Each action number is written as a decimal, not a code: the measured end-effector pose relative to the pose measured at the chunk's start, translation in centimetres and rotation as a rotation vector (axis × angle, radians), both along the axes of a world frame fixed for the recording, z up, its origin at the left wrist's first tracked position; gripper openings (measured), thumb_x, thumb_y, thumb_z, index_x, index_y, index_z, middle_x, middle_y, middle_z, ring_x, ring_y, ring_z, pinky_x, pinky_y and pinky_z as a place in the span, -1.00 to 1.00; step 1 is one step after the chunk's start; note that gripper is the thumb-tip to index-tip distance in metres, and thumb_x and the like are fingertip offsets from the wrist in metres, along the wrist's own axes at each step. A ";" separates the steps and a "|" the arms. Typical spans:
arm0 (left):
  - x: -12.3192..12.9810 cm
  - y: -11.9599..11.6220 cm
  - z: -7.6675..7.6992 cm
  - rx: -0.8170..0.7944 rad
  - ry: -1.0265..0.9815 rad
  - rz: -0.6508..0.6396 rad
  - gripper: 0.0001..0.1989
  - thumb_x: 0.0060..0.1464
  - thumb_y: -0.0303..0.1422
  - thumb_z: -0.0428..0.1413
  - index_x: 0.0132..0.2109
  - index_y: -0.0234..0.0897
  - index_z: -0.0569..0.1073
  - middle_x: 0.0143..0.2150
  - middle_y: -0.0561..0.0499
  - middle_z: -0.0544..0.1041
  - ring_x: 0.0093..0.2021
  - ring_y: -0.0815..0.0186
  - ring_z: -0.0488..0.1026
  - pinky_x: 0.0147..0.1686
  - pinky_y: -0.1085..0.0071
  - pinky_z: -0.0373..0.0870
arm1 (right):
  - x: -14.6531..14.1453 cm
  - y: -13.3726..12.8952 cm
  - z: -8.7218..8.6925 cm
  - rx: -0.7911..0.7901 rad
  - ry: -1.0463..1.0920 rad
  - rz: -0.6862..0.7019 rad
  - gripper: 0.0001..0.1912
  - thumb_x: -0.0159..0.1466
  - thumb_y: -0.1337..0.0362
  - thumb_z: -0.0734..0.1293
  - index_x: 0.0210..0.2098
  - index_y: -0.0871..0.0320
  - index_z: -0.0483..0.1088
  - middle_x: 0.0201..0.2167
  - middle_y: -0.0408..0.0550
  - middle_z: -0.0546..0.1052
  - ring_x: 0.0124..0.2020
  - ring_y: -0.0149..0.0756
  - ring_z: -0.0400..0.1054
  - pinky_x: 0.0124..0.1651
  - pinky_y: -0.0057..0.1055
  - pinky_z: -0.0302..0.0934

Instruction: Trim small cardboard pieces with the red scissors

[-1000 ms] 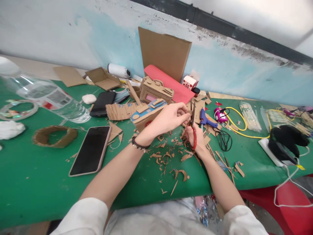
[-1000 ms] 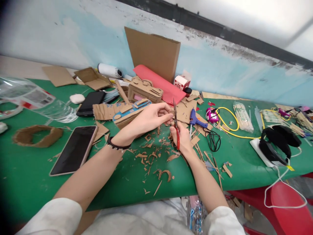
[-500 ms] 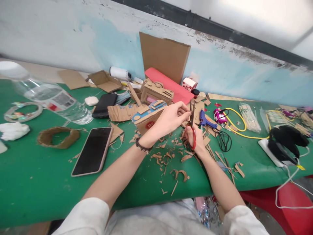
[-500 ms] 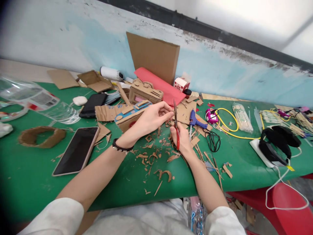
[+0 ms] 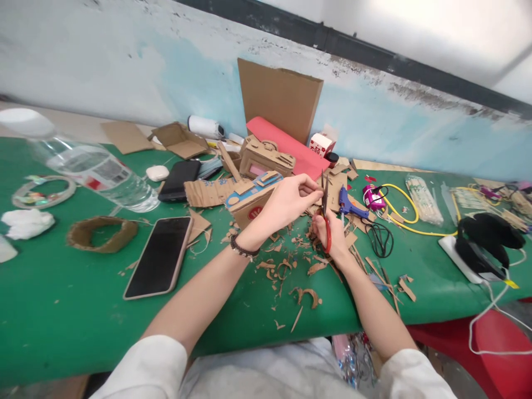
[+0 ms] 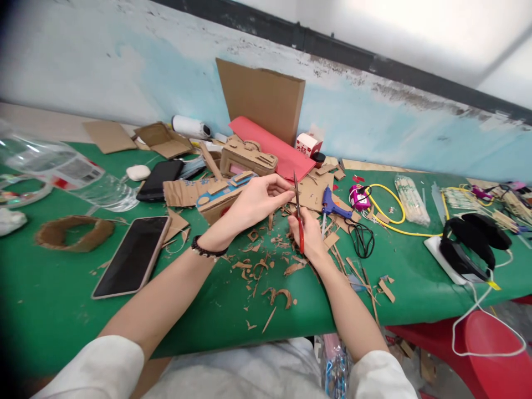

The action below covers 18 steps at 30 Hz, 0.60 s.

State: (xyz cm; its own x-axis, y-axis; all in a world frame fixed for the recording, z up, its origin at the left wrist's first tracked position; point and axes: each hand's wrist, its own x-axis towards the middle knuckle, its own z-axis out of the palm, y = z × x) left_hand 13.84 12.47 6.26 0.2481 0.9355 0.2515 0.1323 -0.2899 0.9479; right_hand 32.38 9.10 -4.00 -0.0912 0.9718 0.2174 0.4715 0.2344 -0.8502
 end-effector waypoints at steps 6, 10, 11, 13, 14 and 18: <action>0.3 0.5 -0.5 -0.086 -0.120 -0.028 -0.74 0.16 -0.22 0.32 -0.18 -0.37 0.57 -0.25 -0.11 0.68 -0.28 0.27 0.60 -0.19 0.33 0.55 | -0.1 -0.2 -0.1 -0.003 -0.025 -0.044 -0.51 0.46 -0.21 0.23 -0.22 0.10 0.43 -0.58 -0.14 0.47 -0.56 -0.27 0.36 -0.46 -0.42 0.21; 0.1 0.4 -0.3 -0.052 -0.074 -0.043 -0.74 0.24 -0.20 0.26 -0.17 -0.36 0.57 -0.27 -0.10 0.67 -0.31 0.29 0.58 -0.23 0.34 0.52 | -0.1 -0.3 0.3 -0.061 0.044 0.001 -0.48 0.47 -0.23 0.20 -0.15 0.11 0.43 -0.58 -0.15 0.47 -0.61 -0.29 0.33 -0.48 -0.42 0.22; 0.0 0.4 -0.2 -0.042 -0.045 -0.045 -0.75 0.25 -0.21 0.25 -0.16 -0.35 0.57 -0.26 -0.10 0.67 -0.30 0.28 0.59 -0.23 0.34 0.52 | -0.1 -0.3 0.3 -0.061 0.055 0.011 -0.48 0.46 -0.23 0.20 -0.12 0.12 0.43 -0.55 -0.13 0.49 -0.59 -0.29 0.34 -0.47 -0.41 0.24; -0.2 0.2 0.1 -0.027 -0.009 -0.058 -0.78 0.27 -0.23 0.23 -0.15 -0.34 0.55 -0.25 -0.10 0.68 -0.30 0.27 0.61 -0.24 0.34 0.53 | 0.0 -0.2 0.4 -0.057 0.063 0.026 -0.47 0.45 -0.22 0.22 -0.08 0.14 0.44 -0.48 -0.09 0.52 -0.54 -0.29 0.35 -0.44 -0.41 0.26; -0.2 0.2 0.2 -0.021 -0.010 -0.070 -0.79 0.29 -0.24 0.21 -0.15 -0.33 0.53 -0.25 -0.10 0.68 -0.30 0.27 0.61 -0.24 0.34 0.54 | 0.0 -0.1 0.4 -0.059 0.062 0.031 -0.47 0.45 -0.21 0.23 -0.06 0.14 0.44 -0.45 -0.08 0.52 -0.52 -0.30 0.35 -0.43 -0.41 0.26; -0.4 -0.1 0.5 -0.014 -0.054 -0.127 -0.84 0.35 -0.27 0.14 -0.13 -0.28 0.46 -0.27 -0.08 0.69 -0.25 0.24 0.66 -0.20 0.32 0.58 | -0.1 -0.1 0.4 -0.064 0.050 0.053 -0.48 0.44 -0.22 0.23 -0.06 0.13 0.44 -0.41 -0.07 0.52 -0.48 -0.29 0.36 -0.42 -0.41 0.26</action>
